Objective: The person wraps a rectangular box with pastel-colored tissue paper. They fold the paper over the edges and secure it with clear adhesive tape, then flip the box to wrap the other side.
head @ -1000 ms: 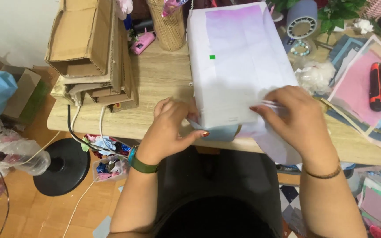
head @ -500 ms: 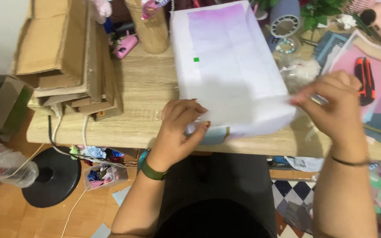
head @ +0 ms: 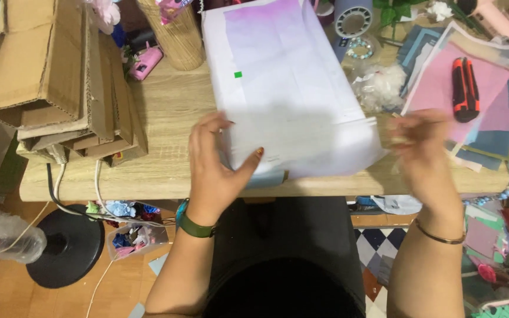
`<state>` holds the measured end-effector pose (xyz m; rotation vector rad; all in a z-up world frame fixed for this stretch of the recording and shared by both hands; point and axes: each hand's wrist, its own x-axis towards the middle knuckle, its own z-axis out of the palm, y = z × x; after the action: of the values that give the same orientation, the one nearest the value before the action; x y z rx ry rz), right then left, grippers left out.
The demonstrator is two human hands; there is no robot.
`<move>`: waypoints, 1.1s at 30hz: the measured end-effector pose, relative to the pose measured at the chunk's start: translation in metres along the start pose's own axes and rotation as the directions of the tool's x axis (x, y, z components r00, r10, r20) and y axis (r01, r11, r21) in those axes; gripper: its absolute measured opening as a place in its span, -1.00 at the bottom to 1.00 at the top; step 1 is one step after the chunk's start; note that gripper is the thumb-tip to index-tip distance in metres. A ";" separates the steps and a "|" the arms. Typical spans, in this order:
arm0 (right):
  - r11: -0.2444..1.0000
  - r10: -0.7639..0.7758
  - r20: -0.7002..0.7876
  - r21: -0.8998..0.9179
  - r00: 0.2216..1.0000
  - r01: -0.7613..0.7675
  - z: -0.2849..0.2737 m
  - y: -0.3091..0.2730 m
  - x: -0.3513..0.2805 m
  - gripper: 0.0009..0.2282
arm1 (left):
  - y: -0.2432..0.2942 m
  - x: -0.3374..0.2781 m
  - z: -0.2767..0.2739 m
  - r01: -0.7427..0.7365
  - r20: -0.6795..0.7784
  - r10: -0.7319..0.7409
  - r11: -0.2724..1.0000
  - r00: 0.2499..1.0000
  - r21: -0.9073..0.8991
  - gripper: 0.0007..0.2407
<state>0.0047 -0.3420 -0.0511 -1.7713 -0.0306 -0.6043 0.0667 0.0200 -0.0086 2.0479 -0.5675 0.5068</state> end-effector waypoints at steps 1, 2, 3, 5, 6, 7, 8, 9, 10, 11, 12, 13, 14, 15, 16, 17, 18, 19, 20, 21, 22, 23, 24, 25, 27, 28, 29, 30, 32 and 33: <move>0.989 0.073 0.153 -0.139 0.985 -0.051 0.008 -0.007 -0.001 -0.38 | -0.003 0.001 0.001 0.080 -0.008 -0.081 0.996 0.997 -0.048 -0.51; 0.956 0.165 0.290 -0.282 0.943 -0.081 0.016 -0.014 -0.001 -0.26 | -0.005 0.002 0.002 0.159 -0.011 -0.161 0.983 0.987 -0.096 -0.44; 0.956 0.162 0.290 -0.281 0.943 -0.078 0.029 -0.027 0.002 -0.26 | 0.001 0.006 0.000 0.157 -0.014 -0.159 0.983 0.987 -0.096 -0.44; 0.923 0.200 0.201 -0.367 0.959 -0.115 0.058 -0.052 0.009 -0.27 | 0.013 0.013 -0.004 0.477 0.213 -0.432 0.839 0.876 -0.262 -0.32; 0.925 0.196 0.203 -0.364 0.959 -0.112 0.061 -0.047 0.008 -0.27 | 0.014 0.012 -0.005 0.475 0.209 -0.431 0.840 0.878 -0.262 -0.32; 0.921 0.215 0.151 -0.360 0.965 -0.149 0.064 -0.041 0.008 -0.28 | 0.015 0.012 -0.005 0.486 0.216 -0.440 0.831 0.872 -0.270 -0.34; 0.917 0.234 0.099 -0.353 0.967 -0.186 0.067 -0.036 0.007 -0.29 | 0.016 0.012 -0.005 0.496 0.222 -0.448 0.822 0.866 -0.279 -0.35; 0.918 0.233 0.102 -0.351 0.967 -0.184 0.068 -0.032 0.005 -0.29 | 0.012 0.010 -0.004 0.496 0.219 -0.449 0.823 0.866 -0.277 -0.35; 0.935 0.200 0.081 -0.313 0.977 -0.165 0.069 -0.029 0.003 -0.30 | 0.008 0.009 -0.003 0.492 0.218 -0.443 0.819 0.869 -0.295 -0.36; 0.949 0.171 0.056 -0.276 0.984 -0.150 0.070 -0.025 -0.001 -0.31 | 0.004 0.006 -0.002 0.490 0.221 -0.439 0.814 0.871 -0.312 -0.37; 0.949 0.174 0.058 -0.275 0.983 -0.152 0.069 -0.021 -0.001 -0.31 | 0.003 0.005 -0.004 0.493 0.222 -0.442 0.813 0.869 -0.310 -0.37; 0.956 0.163 0.053 -0.254 0.985 -0.144 0.066 -0.017 0.000 -0.29 | 0.003 0.005 -0.005 0.484 0.219 -0.433 0.813 0.874 -0.325 -0.38; 0.963 0.151 0.048 -0.233 0.987 -0.136 0.063 -0.013 0.001 -0.27 | 0.003 0.004 -0.006 0.475 0.216 -0.424 0.812 0.880 -0.340 -0.39; 0.962 0.153 0.048 -0.236 0.987 -0.137 0.061 -0.014 0.001 -0.27 | 0.002 0.003 -0.006 0.477 0.217 -0.425 0.810 0.879 -0.342 -0.39; 0.965 0.135 0.047 -0.234 0.990 -0.121 0.058 -0.015 0.002 -0.27 | 0.001 0.001 -0.007 0.476 0.219 -0.424 0.810 0.879 -0.343 -0.39; 0.967 0.117 0.046 -0.232 0.992 -0.103 0.056 -0.016 0.002 -0.26 | 0.000 -0.001 -0.007 0.475 0.219 -0.423 0.810 0.879 -0.344 -0.39; 0.967 0.118 0.047 -0.234 0.992 -0.104 0.056 -0.021 0.003 -0.26 | -0.001 -0.003 -0.009 0.476 0.219 -0.424 0.809 0.879 -0.345 -0.39; 0.964 0.085 0.049 -0.256 0.995 -0.070 0.056 -0.026 0.004 -0.27 | -0.001 -0.005 -0.010 0.473 0.226 -0.417 0.814 0.880 -0.337 -0.39; 0.960 0.053 0.051 -0.278 0.997 -0.036 0.056 -0.032 0.005 -0.27 | -0.002 -0.007 -0.012 0.469 0.234 -0.410 0.819 0.881 -0.330 -0.39; 0.960 0.053 0.054 -0.278 0.997 -0.036 0.056 -0.031 0.005 -0.27 | -0.006 -0.009 -0.014 0.470 0.232 -0.413 0.819 0.881 -0.329 -0.39; 0.960 0.011 0.052 -0.280 0.999 0.004 0.056 -0.031 0.006 -0.28 | -0.009 -0.011 -0.016 0.462 0.247 -0.397 0.819 0.884 -0.341 -0.40; 0.958 -0.032 0.047 -0.283 0.998 0.044 0.056 -0.030 0.006 -0.29 | -0.013 -0.012 -0.018 0.453 0.263 -0.378 0.819 0.888 -0.352 -0.41; 0.958 -0.033 0.047 -0.282 0.998 0.045 0.055 -0.037 0.005 -0.29 | -0.019 -0.015 -0.019 0.453 0.263 -0.378 0.819 0.888 -0.352 -0.41; 0.960 -0.128 0.119 -0.234 0.985 0.153 0.053 -0.043 0.005 -0.42 | -0.026 -0.018 -0.020 0.419 0.274 -0.330 0.814 0.904 -0.403 -0.50; 0.950 -0.226 0.184 -0.177 0.957 0.259 0.052 -0.058 0.005 -0.55 | -0.035 -0.022 -0.019 0.383 0.281 -0.279 0.805 0.918 -0.453 -0.57; 0.946 -0.217 0.195 -0.198 0.956 0.256 0.053 -0.066 0.006 -0.54 | -0.037 -0.023 -0.018 0.381 0.285 -0.267 0.774 0.921 -0.505 -0.59; 0.943 -0.207 0.207 -0.219 0.956 0.251 0.055 -0.074 0.007 -0.53 | -0.039 -0.025 -0.017 0.379 0.289 -0.255 0.741 0.923 -0.555 -0.60; 0.943 -0.207 0.207 -0.218 0.956 0.251 0.055 -0.075 0.007 -0.53 | -0.041 -0.026 -0.017 0.379 0.289 -0.255 0.741 0.923 -0.554 -0.60; 0.935 -0.241 0.198 -0.216 0.950 0.282 0.054 -0.076 0.008 -0.55 | -0.044 -0.028 -0.014 0.359 0.285 -0.232 0.739 0.930 -0.570 -0.60; 0.934 -0.241 0.199 -0.217 0.950 0.283 0.053 -0.077 0.008 -0.55 | -0.043 -0.030 -0.013 0.358 0.285 -0.232 0.738 0.930 -0.571 -0.60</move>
<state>0.0072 -0.2730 0.0128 -2.0736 -0.3295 -0.6688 0.0656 0.0576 -0.0480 1.5077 -0.4293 -0.0856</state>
